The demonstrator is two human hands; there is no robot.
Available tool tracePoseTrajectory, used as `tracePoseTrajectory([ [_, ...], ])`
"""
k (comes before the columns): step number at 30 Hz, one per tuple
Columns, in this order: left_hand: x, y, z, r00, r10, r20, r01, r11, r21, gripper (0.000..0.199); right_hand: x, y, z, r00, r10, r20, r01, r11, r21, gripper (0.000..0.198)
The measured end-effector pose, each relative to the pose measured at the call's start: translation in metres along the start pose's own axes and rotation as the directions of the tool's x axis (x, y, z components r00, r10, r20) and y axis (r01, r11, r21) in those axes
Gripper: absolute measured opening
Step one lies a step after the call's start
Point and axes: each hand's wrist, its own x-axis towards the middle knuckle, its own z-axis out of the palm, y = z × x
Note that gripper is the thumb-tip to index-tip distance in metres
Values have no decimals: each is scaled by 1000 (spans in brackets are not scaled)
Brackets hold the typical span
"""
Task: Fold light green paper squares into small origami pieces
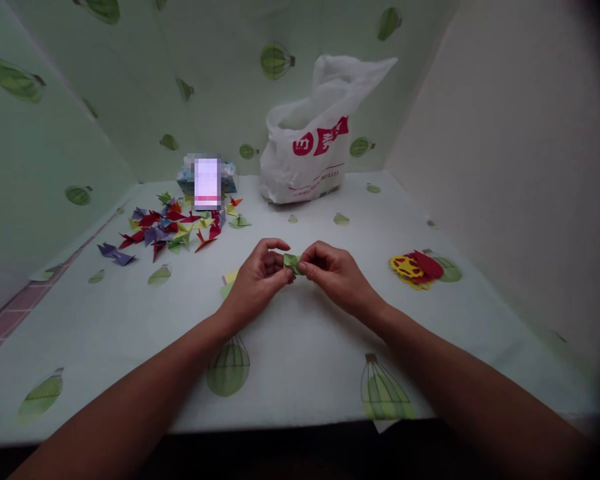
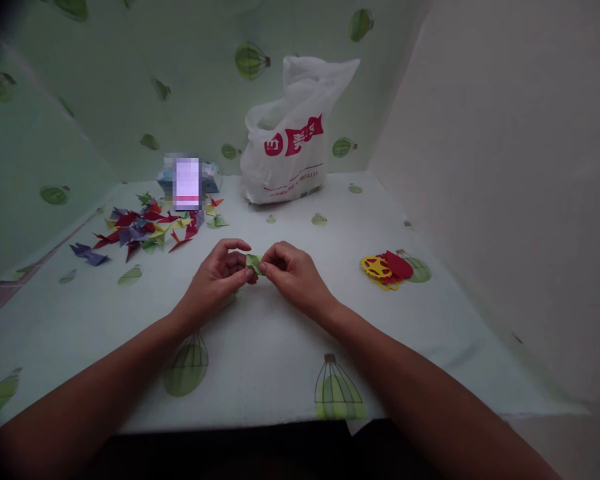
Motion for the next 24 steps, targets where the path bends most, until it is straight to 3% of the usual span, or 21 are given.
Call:
tracePoseTrajectory([
  [9, 2, -3, -1, 999, 1, -33, -1, 1000, 10, 18, -1, -1, 2, 999, -2, -47, 3, 1000, 12, 15],
  [14, 2, -6, -3, 996, 8, -84, -2, 997, 72, 18, -1, -2, 2, 999, -8, -53, 8, 1000, -11, 16],
  [24, 1, -4, 0, 989, -49, -140, 51, 999, 17, 21, -2, -2, 4, 998, -20, -65, 20, 1000, -2, 16],
])
